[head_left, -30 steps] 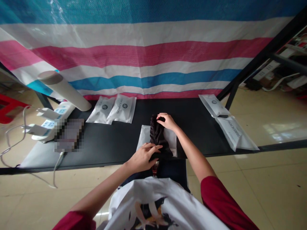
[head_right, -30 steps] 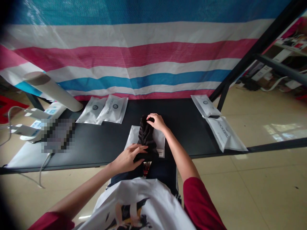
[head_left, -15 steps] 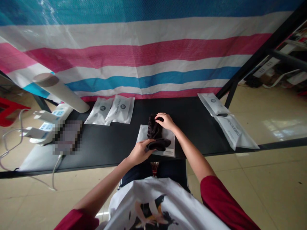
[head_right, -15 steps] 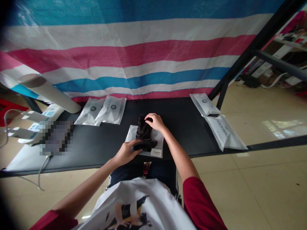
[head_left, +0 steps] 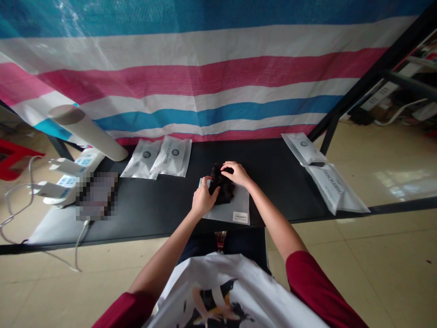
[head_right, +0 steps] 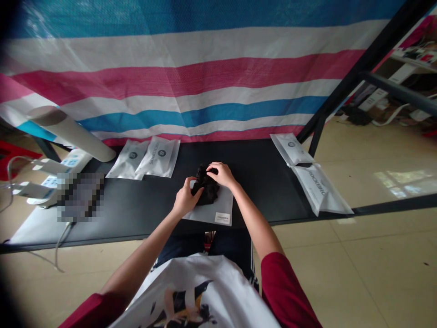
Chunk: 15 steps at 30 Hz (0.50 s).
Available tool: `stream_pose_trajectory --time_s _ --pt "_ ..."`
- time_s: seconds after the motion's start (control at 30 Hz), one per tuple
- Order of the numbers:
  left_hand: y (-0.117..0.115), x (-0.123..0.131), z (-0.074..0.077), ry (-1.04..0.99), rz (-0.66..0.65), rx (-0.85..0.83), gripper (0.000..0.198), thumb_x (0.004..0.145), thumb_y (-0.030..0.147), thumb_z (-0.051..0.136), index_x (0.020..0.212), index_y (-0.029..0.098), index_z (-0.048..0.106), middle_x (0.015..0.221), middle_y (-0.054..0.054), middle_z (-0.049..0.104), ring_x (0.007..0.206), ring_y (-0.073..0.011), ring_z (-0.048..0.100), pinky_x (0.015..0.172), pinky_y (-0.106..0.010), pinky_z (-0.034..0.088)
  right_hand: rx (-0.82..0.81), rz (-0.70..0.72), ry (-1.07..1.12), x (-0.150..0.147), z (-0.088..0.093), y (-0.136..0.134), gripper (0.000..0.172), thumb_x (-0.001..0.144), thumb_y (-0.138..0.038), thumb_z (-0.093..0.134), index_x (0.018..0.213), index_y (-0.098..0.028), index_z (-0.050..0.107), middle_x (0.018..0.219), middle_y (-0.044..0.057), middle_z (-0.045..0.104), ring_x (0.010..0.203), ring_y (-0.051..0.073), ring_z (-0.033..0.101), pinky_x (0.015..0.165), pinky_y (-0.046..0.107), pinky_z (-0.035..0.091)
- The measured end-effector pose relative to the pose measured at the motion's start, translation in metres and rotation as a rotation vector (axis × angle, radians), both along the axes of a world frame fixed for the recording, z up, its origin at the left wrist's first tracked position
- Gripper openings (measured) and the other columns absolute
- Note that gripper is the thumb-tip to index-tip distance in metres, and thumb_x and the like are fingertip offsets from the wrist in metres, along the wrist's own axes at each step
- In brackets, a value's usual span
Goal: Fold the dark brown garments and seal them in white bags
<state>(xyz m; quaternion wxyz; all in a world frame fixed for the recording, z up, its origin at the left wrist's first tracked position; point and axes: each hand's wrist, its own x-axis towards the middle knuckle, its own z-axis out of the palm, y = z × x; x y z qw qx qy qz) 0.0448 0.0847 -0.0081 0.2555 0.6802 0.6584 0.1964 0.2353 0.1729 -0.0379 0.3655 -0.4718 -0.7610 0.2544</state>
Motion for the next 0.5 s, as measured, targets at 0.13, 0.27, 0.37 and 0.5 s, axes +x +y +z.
stream_pose_trajectory --time_s 0.13,0.27,0.37,0.5 --pt "0.006 0.003 0.002 0.068 0.001 -0.053 0.043 0.089 0.043 0.057 0.124 0.022 0.046 0.083 -0.006 0.068 0.082 -0.0279 0.070 0.072 -0.034 0.048 0.104 -0.158 0.042 -0.007 0.029 -0.034 0.016 0.087 -0.025 0.060 0.098 -0.020 0.071 0.111 0.009 0.070 0.107 0.021 0.065 0.098 0.037 0.048" --pt "0.011 0.002 -0.002 0.043 -0.027 -0.061 0.043 0.087 0.040 0.059 0.123 0.018 0.046 0.092 -0.011 0.070 0.088 -0.0286 0.070 0.076 -0.034 0.048 0.132 -0.052 -0.152 -0.018 0.048 -0.092 0.017 0.086 -0.030 0.063 0.099 -0.021 0.070 0.107 0.008 0.072 0.106 0.024 0.064 0.100 0.040 0.047" --pt "0.015 0.000 -0.006 -0.014 -0.038 -0.045 0.040 0.087 0.037 0.060 0.120 0.018 0.048 0.091 -0.010 0.069 0.086 -0.0272 0.069 0.073 -0.033 0.048 0.121 0.049 -0.345 -0.024 0.042 -0.122 0.042 0.079 -0.028 0.071 0.118 -0.017 0.065 0.125 0.012 0.066 0.121 0.029 0.057 0.105 0.044 0.044" --pt "0.014 -0.006 -0.009 -0.173 -0.063 -0.063 0.038 0.089 0.042 0.058 0.118 0.019 0.050 0.071 -0.001 0.062 0.062 -0.0194 0.062 0.060 -0.028 0.044 0.145 0.025 -0.463 -0.026 0.029 -0.127 0.050 0.080 -0.014 0.065 0.129 -0.014 0.058 0.132 0.014 0.061 0.129 0.028 0.051 0.108 0.043 0.042"
